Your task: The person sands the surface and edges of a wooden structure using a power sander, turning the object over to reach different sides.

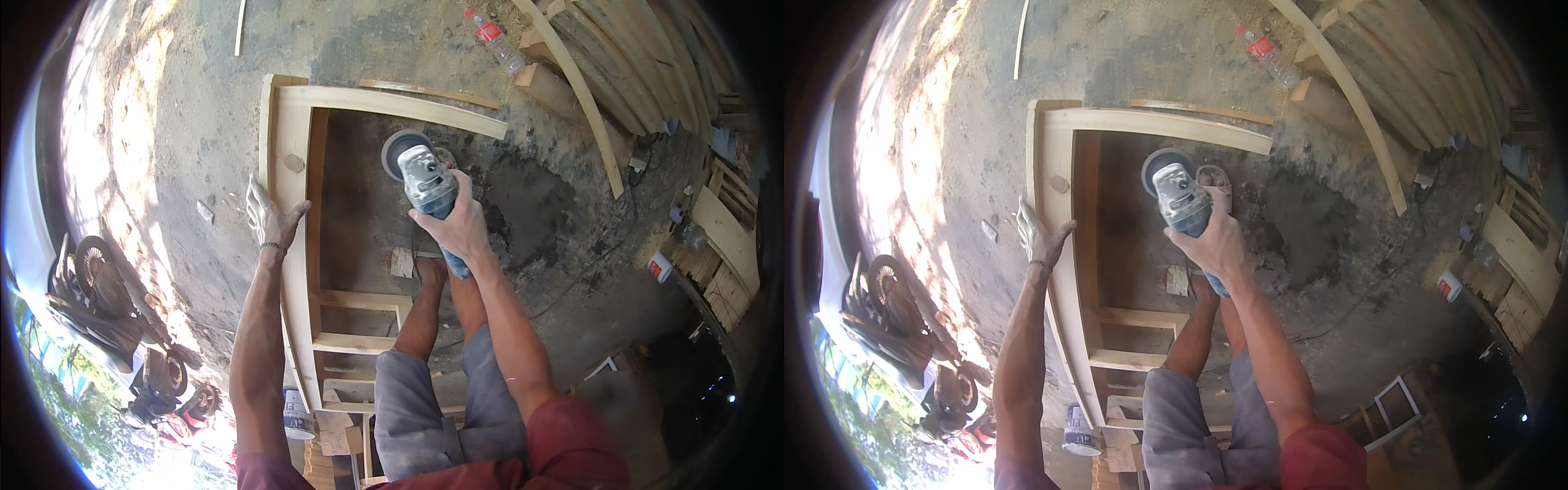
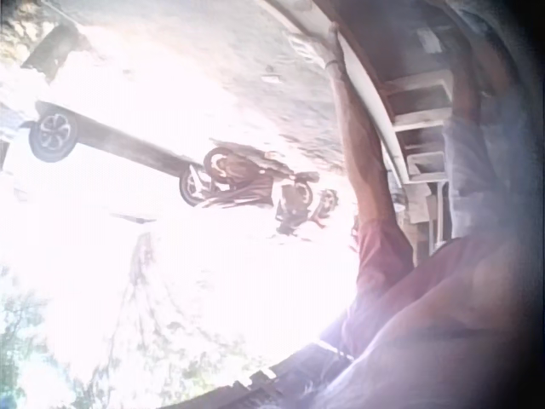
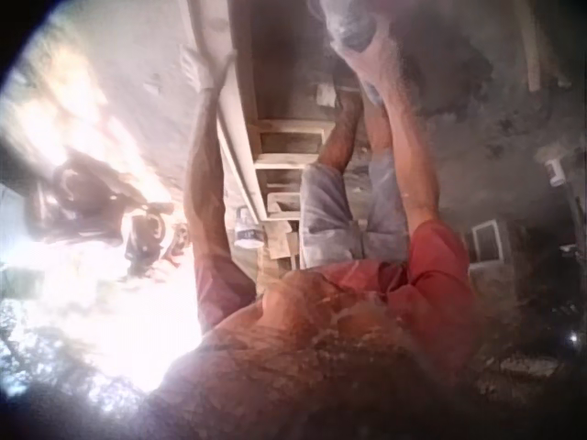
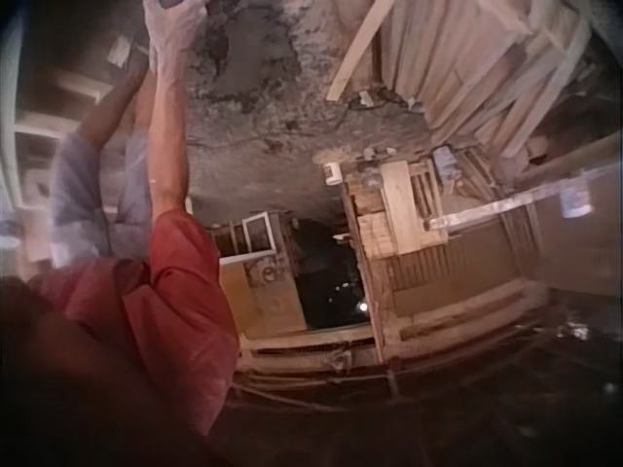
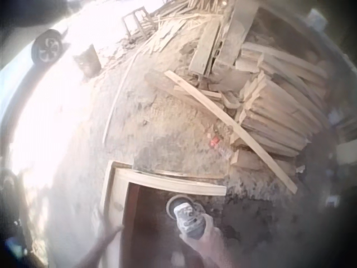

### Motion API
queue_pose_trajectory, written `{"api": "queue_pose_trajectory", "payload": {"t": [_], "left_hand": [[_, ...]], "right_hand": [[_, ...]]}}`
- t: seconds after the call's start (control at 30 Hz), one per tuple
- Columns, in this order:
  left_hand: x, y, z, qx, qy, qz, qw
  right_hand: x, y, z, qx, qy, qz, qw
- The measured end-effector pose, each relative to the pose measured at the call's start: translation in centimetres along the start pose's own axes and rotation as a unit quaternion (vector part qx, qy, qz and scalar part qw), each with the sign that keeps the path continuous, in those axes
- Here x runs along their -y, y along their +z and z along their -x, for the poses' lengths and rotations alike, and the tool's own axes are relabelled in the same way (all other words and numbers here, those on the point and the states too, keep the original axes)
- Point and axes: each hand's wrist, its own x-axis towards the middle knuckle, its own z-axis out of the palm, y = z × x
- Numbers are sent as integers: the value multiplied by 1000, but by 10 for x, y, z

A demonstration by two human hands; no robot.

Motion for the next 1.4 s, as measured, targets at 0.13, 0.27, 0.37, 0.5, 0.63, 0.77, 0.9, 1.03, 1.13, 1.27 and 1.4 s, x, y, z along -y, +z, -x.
{"api": "queue_pose_trajectory", "payload": {"t": [0.13,0.27,0.37,0.5,0.63,0.77,0.9,1.03,1.13,1.27,1.4], "left_hand": [[-4,4,1,-2,-5,-11,1000],[-1,7,-2,4,24,20,1000],[-3,10,-4,-9,40,5,999],[3,12,-4,-17,55,6,998],[8,14,-4,-9,58,11,998],[4,11,-1,-1,38,-30,999],[5,12,-1,-4,44,-20,999],[6,10,-4,-4,65,-11,998],[8,14,-3,-9,50,-15,999],[8,16,-1,-15,53,-20,998],[7,14,-2,-9,52,-7,999]], "right_hand": [[-18,70,-17,49,41,-25,998],[-37,135,-68,2,101,-81,992],[-64,163,-114,-90,76,-114,987],[-50,182,-140,-144,55,-104,982],[-42,191,-165,-145,71,-93,983],[-35,196,-179,-129,52,-87,986],[-24,209,-182,-112,24,-53,992],[-12,218,-179,-110,27,-95,989],[-6,220,-181,-113,14,-90,989],[-8,227,-188,-117,-3,-65,991],[-11,234,-171,-120,-10,-87,989]]}}
